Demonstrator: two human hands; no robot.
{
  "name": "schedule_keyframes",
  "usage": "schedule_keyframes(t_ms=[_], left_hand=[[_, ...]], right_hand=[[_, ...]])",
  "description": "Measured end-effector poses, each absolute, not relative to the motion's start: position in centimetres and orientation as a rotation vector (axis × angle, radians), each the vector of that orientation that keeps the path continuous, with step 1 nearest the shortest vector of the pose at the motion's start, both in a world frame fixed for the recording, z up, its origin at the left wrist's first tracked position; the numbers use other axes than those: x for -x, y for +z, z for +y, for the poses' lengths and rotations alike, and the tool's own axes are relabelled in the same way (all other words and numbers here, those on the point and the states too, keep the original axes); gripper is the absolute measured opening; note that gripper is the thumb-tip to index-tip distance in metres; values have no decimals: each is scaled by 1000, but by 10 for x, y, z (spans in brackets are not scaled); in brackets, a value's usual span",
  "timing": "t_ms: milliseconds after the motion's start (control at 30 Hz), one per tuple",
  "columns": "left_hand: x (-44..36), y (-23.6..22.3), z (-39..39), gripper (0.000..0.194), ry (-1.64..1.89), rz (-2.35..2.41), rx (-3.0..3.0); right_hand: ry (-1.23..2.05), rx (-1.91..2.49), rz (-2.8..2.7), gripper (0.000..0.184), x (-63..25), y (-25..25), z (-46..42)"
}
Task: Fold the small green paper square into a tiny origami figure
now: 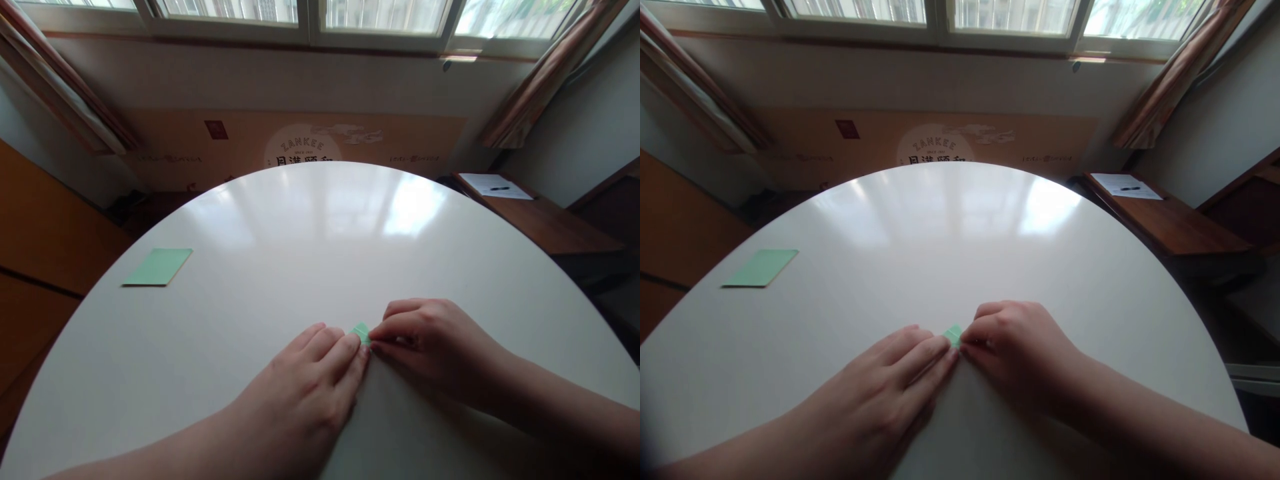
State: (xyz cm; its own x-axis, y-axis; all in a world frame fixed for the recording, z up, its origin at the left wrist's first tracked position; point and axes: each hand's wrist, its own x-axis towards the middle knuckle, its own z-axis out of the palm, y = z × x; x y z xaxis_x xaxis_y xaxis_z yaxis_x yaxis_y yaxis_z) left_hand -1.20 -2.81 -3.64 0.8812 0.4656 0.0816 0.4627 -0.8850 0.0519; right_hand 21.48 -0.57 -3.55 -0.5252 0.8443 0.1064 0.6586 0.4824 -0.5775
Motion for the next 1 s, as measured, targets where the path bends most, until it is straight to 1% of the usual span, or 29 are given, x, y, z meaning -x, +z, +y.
schedule_keyframes(t_ms=[133,433,600,833,1000], left_hand=[[12,-33,-30,46,132,787,-2994],[12,-28,-31,48,81,817,-2938],[11,-33,-30,43,116,805,-2944],[13,-33,-30,47,114,756,-2974],[13,-35,-29,47,110,782,-2975]], right_hand=[[680,1226,-2348,19,-215,-36,-8],[698,1387,-2303,17,-214,-36,-13],[747,1395,-2289,16,-214,-35,-14],[865,1376,-2219,18,-211,-34,-11],[885,1410,-2182,19,-211,-34,-8]])
